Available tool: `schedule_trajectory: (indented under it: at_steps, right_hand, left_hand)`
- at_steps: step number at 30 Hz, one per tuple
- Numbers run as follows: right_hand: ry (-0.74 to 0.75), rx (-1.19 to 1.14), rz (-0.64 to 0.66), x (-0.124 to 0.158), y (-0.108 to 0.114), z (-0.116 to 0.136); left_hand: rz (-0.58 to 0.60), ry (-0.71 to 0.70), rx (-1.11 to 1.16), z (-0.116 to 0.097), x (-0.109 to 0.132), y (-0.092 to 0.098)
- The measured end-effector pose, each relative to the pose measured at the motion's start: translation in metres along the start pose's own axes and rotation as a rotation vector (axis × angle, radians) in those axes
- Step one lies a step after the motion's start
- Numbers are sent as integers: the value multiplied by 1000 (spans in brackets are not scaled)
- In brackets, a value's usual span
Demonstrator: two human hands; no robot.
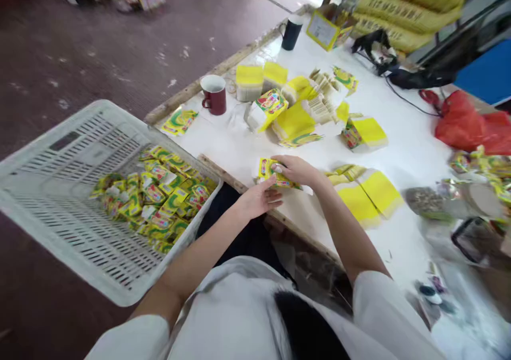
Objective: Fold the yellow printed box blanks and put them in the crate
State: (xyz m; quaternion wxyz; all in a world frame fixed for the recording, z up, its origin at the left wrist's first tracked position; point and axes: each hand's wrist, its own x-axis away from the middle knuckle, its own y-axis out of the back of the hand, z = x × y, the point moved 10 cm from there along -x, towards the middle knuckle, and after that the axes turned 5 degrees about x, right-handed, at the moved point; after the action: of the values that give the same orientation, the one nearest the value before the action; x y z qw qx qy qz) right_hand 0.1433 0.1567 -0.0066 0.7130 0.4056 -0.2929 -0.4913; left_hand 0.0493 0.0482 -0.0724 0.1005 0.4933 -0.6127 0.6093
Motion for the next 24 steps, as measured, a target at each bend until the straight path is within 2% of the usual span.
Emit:
schedule_trajectory:
  at_steps: [4,6,8,11,14,18,24]
  right_hand:
    - [-60,16,-184,23,40,-13]
    - [-99,14,-326,47,60,-16]
    - [-126,23,-409,73,69,-15]
    - [-139,66,-420,102,62,-7]
    - [-121,116,-400,112,47,4]
    - [-135,155,-381,107,35,6]
    - [-197,164,-321,100,34,-1]
  left_hand:
    - [15,-24,17,2,13,10]
    - [66,6,24,8,21,17]
    - [115,73,21,19,28,28]
    - [78,134,35,33,34,54]
    - [15,121,73,39,34,74]
    - [23,113,89,43,34,77]
    - [81,118,99,50,33,70]
